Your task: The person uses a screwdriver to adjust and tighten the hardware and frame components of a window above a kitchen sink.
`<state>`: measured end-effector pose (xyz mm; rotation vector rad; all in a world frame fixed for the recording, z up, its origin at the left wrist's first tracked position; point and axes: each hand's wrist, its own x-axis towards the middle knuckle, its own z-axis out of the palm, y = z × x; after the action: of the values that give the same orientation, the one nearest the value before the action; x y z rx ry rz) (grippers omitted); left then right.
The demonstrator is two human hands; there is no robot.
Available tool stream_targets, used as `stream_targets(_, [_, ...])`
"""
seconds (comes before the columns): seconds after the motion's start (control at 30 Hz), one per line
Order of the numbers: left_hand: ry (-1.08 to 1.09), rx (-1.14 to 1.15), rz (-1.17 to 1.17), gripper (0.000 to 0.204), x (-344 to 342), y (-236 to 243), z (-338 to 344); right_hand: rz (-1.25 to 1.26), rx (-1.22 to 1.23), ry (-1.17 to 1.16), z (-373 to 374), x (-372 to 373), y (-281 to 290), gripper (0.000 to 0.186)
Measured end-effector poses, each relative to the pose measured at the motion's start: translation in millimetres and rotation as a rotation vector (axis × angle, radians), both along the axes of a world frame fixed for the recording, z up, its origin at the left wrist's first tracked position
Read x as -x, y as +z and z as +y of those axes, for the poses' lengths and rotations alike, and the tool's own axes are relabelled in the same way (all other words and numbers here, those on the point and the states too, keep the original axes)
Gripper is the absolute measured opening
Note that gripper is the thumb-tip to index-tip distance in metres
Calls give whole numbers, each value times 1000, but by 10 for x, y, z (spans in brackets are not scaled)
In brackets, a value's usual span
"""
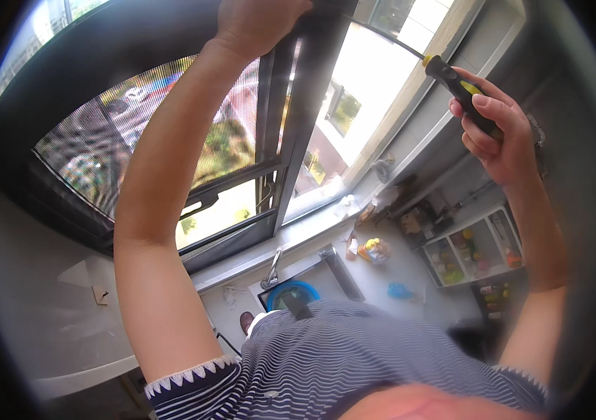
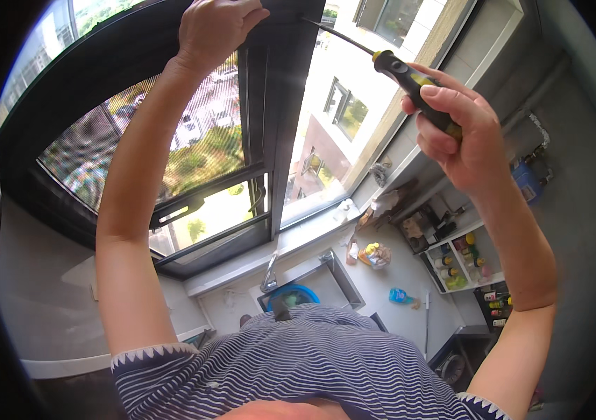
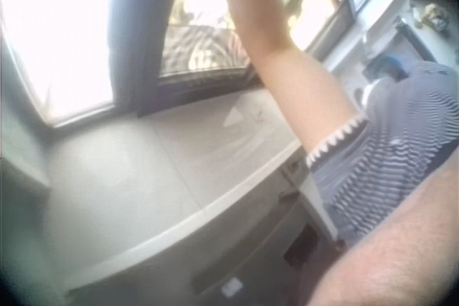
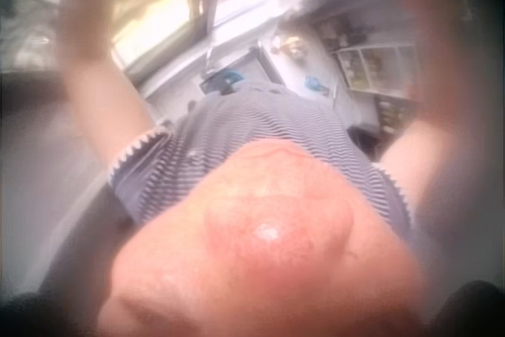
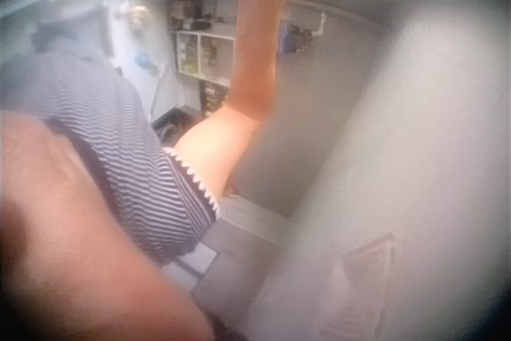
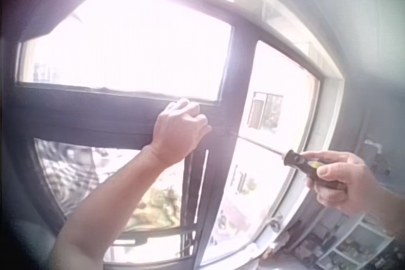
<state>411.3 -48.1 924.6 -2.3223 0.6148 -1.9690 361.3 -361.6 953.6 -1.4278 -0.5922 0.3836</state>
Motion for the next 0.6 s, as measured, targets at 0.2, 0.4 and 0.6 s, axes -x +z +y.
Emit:
stream_targets(0.2, [-232, -62, 55, 10, -33, -126, -615, 154, -180, -30, 27, 100, -222, 44])
stream_targets(0.4, [-268, -45, 11, 4, -120, -204, -742, -974, 503, -191, 118, 202, -61, 40])
stream_targets(0.6, [-326, -41, -13, 3, -177, -172, -773, -1771, 1311, -333, 129, 196, 123, 45])
